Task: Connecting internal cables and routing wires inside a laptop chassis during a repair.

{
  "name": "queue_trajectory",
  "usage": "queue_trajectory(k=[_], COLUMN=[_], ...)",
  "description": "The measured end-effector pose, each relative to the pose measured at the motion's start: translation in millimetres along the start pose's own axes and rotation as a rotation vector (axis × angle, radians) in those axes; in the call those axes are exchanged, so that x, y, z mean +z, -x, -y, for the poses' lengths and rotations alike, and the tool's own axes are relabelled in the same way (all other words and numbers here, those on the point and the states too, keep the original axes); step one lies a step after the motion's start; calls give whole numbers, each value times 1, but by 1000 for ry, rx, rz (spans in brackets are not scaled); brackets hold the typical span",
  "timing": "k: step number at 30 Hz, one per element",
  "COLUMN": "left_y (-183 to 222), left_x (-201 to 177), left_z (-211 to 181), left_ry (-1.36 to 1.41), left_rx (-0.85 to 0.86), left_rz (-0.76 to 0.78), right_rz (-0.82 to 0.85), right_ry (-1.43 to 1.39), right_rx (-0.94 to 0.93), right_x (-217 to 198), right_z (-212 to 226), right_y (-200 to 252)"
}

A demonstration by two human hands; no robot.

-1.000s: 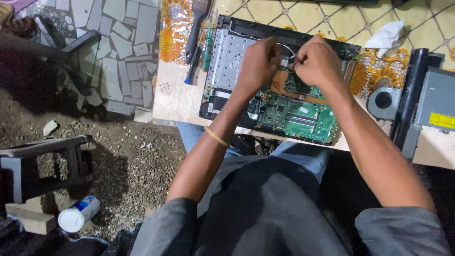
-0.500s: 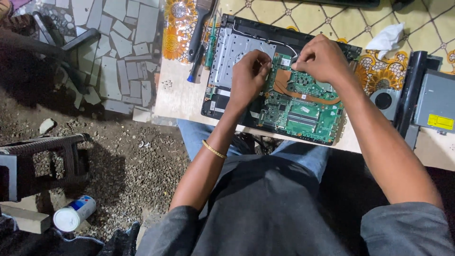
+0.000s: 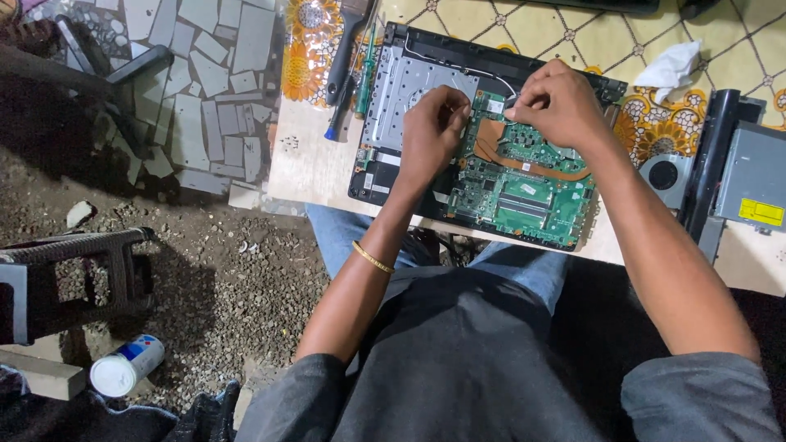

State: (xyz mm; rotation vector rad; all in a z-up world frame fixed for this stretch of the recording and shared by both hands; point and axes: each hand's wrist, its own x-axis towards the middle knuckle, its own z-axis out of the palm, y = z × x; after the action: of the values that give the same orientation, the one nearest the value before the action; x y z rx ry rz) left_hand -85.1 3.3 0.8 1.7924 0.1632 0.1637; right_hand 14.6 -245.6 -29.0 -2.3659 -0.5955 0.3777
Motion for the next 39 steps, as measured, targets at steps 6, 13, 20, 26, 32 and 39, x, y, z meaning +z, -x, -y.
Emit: queue_trajectory(k=[6,13,20,26,32,39], left_y=[1,3,3,3,4,4], left_x=[0,-1,-2,-1,-2,-1], left_z=[-1,2,1,2,1,0], left_ry=[15,28,26,55,57,65], left_rx=[1,2,5,16,29,17], left_rz=[2,3,-5,-11,-2,-16], right_rz=[12,-40,-122,-91,-45,-46], right_ry=[62,-26,-76,-173,-163,-67], right_rx=[64,19,-22,-38,-47,-110], right_x=[-1,1,7,-5,-19,-23], right_z=[11,13,13,29,36,30], right_y=[-2,11,16,23,25,18])
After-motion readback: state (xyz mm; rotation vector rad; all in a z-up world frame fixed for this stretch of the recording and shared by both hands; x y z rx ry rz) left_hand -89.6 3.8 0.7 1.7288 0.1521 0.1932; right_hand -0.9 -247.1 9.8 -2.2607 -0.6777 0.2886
